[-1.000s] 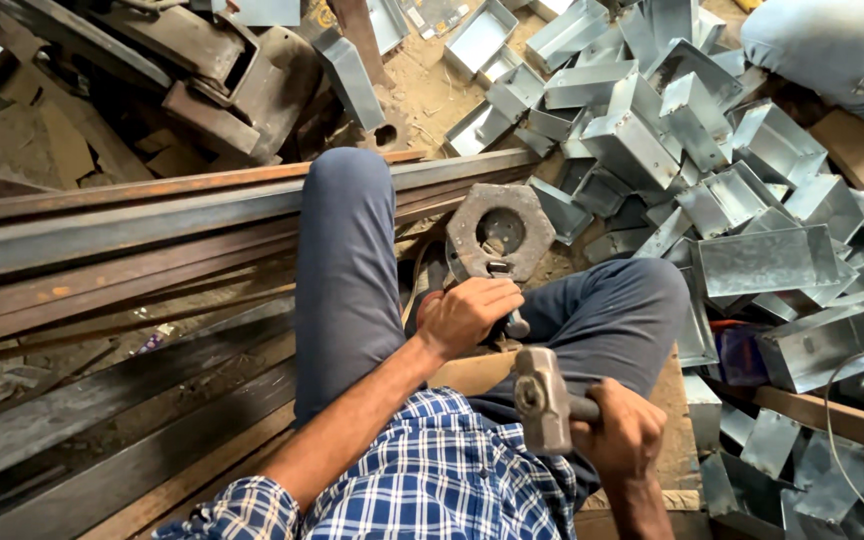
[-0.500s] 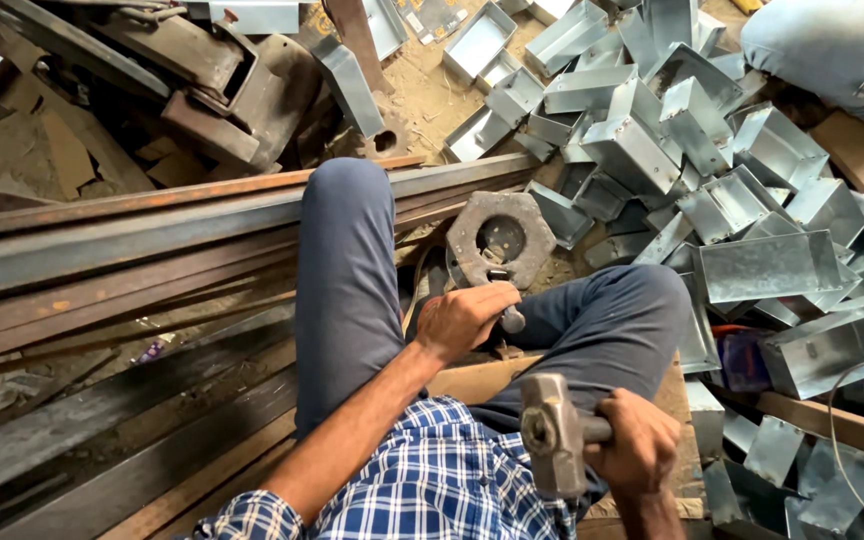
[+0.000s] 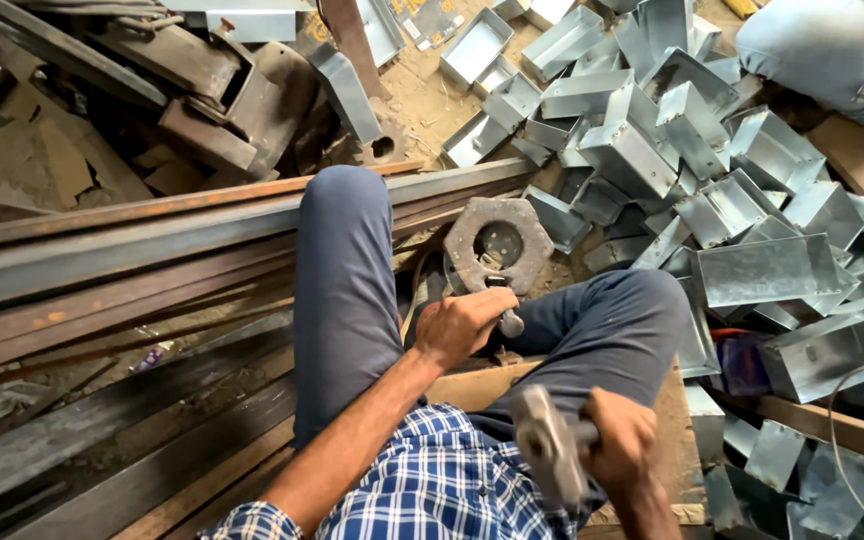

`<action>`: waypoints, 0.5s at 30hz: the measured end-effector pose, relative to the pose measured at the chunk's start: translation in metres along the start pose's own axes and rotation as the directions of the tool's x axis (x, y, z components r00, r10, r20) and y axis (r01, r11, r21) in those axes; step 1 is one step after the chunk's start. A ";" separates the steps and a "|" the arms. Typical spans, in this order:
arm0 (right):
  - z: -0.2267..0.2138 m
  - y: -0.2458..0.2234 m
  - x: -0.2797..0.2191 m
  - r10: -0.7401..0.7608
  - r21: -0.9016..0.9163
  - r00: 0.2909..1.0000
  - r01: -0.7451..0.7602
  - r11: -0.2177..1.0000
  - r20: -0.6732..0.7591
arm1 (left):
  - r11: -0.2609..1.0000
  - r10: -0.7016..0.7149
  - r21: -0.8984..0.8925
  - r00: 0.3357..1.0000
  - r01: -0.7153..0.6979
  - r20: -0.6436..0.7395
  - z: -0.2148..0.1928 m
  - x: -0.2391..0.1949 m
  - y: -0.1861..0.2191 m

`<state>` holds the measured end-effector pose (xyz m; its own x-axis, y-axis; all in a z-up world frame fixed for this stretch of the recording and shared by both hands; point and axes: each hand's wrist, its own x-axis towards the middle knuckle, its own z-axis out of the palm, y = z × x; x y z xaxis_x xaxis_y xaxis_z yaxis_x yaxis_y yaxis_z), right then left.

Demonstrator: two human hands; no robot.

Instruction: The person sits on the floor and uses a hammer and a punch to shape a hexagonal metal piece.

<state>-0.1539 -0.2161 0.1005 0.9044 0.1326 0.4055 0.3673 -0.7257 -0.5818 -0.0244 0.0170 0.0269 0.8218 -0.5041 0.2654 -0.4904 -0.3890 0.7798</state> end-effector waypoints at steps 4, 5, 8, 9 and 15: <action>0.017 0.005 0.006 0.386 -0.324 0.894 -0.304 0.896 0.226 | 1.000 0.011 0.007 1.000 -0.011 -0.021 -0.003 -0.004 0.002; 0.012 0.005 0.003 0.372 -0.288 0.913 -0.316 0.904 0.167 | 1.000 -0.005 0.015 0.999 0.006 -0.036 -0.001 -0.002 0.003; 0.004 0.003 -0.005 0.260 -0.190 0.965 -0.249 0.950 0.035 | 0.998 -0.044 -0.040 0.999 0.044 -0.010 -0.001 0.000 0.002; -0.002 0.005 -0.006 0.153 -0.151 0.987 -0.158 0.976 -0.040 | 0.998 -0.041 -0.049 0.999 0.040 -0.010 0.001 0.001 0.004; 0.019 0.002 0.011 0.305 -0.298 0.925 -0.232 0.926 0.228 | 0.998 -0.063 -0.009 0.998 0.063 -0.021 0.000 -0.003 0.002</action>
<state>-0.1393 -0.2030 0.0903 0.9978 0.0550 0.0365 0.0653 -0.9038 -0.4230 -0.0278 0.0177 0.0278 0.8568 -0.4628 0.2276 -0.4356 -0.4132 0.7997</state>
